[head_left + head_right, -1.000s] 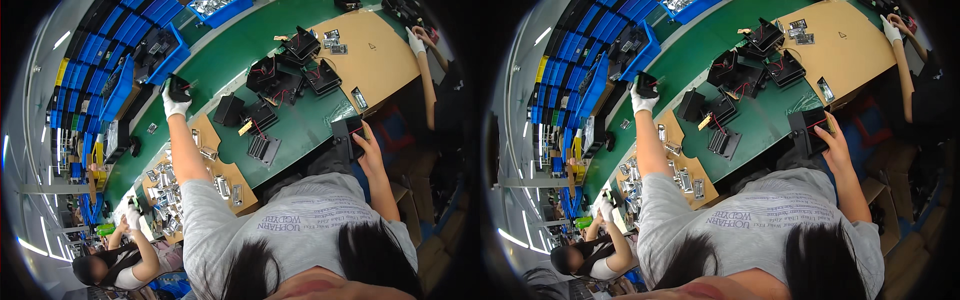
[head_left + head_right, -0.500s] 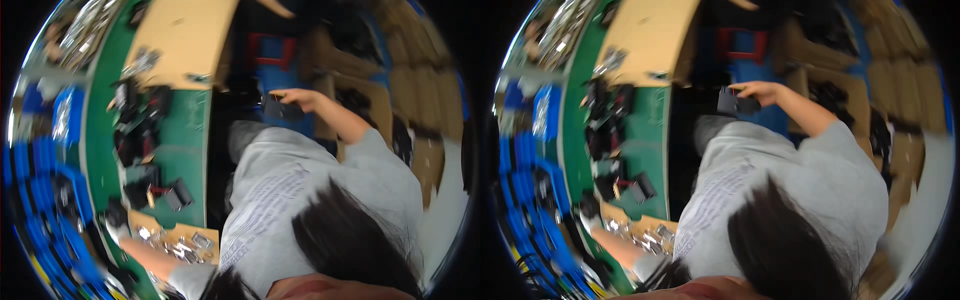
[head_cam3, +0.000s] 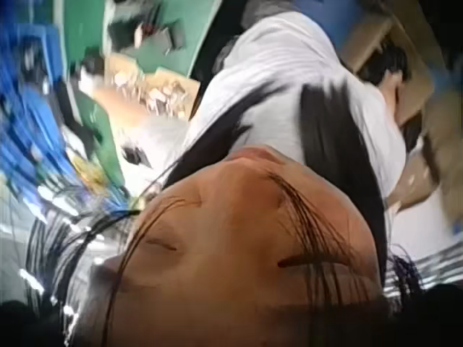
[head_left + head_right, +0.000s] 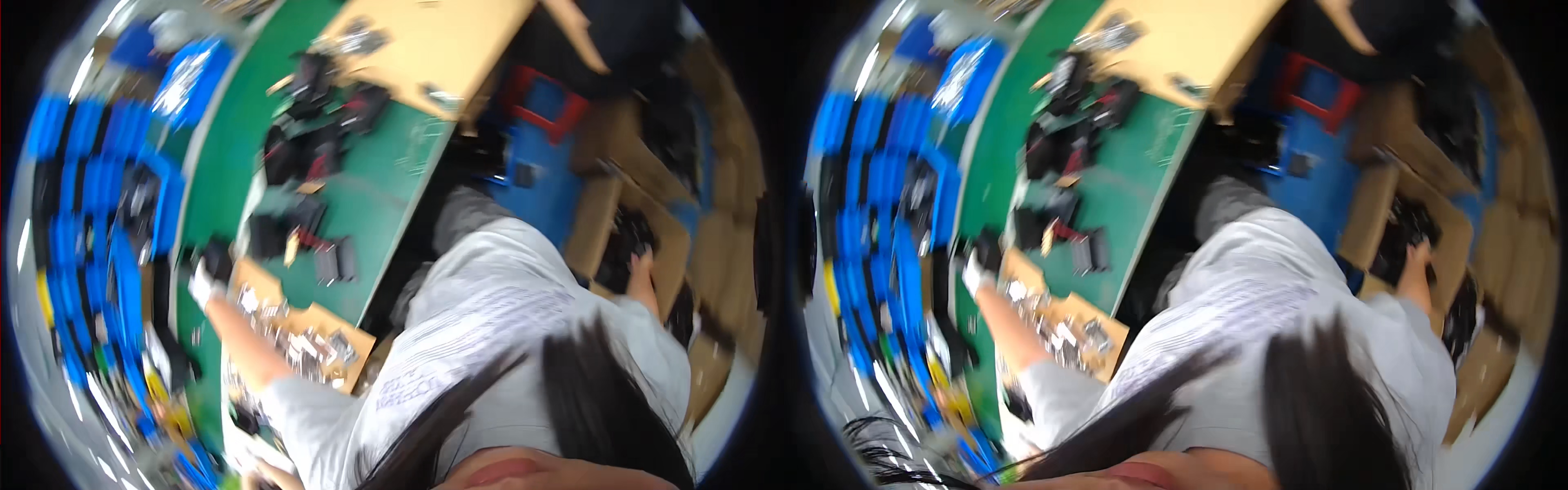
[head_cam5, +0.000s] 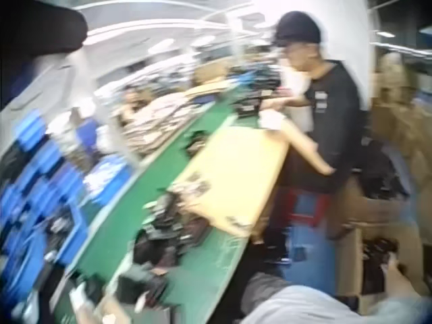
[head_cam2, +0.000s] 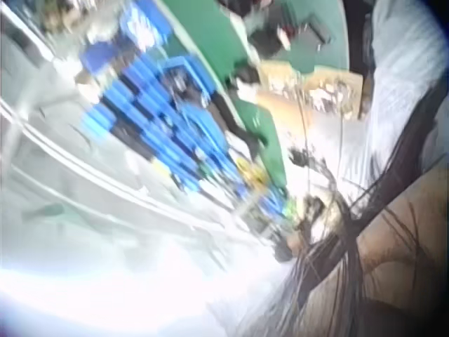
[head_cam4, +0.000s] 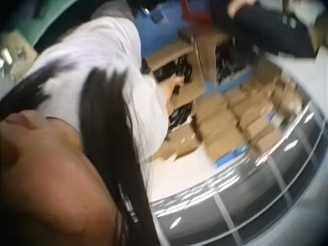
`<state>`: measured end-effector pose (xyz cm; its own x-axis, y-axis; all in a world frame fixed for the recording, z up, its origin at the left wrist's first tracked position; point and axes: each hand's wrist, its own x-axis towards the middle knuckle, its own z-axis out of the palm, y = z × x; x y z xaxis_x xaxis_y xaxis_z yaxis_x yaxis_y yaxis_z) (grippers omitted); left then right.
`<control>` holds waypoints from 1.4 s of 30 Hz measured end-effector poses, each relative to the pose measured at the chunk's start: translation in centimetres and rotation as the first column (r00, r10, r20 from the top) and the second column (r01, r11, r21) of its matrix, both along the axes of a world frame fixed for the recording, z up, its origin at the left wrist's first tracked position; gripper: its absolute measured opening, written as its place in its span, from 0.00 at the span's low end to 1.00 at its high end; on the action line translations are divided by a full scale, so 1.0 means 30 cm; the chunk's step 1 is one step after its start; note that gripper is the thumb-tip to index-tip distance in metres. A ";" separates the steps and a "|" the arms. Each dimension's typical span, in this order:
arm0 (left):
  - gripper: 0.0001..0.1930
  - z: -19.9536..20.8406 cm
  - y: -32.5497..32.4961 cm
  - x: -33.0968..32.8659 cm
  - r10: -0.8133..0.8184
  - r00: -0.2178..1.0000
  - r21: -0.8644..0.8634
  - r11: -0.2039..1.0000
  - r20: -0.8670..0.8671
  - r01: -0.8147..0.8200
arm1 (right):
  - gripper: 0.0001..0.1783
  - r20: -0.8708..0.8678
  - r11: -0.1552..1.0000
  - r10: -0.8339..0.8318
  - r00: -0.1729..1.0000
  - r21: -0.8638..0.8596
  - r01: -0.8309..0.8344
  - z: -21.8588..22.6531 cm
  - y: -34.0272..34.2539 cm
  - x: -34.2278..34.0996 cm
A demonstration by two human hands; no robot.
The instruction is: Assembling electronic components by inserting PCBs and metal clips into plastic housings.
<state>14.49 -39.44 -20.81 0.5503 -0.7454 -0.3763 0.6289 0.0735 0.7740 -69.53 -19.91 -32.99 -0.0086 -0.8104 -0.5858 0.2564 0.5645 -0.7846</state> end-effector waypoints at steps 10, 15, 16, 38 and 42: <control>0.18 0.202 0.889 0.535 0.604 0.753 -0.157 0.796 0.260 -0.585 | 0.12 -0.156 0.297 0.899 0.409 -0.469 -0.832 0.713 -0.641 1.250; 0.18 0.216 0.992 0.579 0.652 0.686 -0.197 0.756 0.323 -0.624 | 0.12 -0.460 -0.186 0.848 0.262 -0.722 -0.667 0.987 -0.491 1.997; 0.18 0.233 1.022 0.589 0.662 0.666 -0.210 0.745 0.343 -0.633 | 0.14 -0.493 -0.212 0.822 0.286 -0.730 -0.650 0.982 -0.469 2.151; 0.14 0.404 1.526 0.131 0.643 0.545 -0.166 0.715 0.539 -0.679 | 0.43 0.248 0.136 0.968 0.033 -0.410 -0.902 0.911 -0.066 3.038; 0.13 0.489 1.492 0.055 0.685 0.624 -0.301 0.727 0.376 -0.617 | 0.39 0.664 0.218 0.745 -0.064 -0.333 -0.917 1.037 -0.046 2.713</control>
<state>16.13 5.33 -6.15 0.9837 -0.1484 0.1012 -0.0240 0.4501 0.8927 11.87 -21.30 -1.88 0.9741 0.1862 -0.1282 -0.2261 0.8086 -0.5431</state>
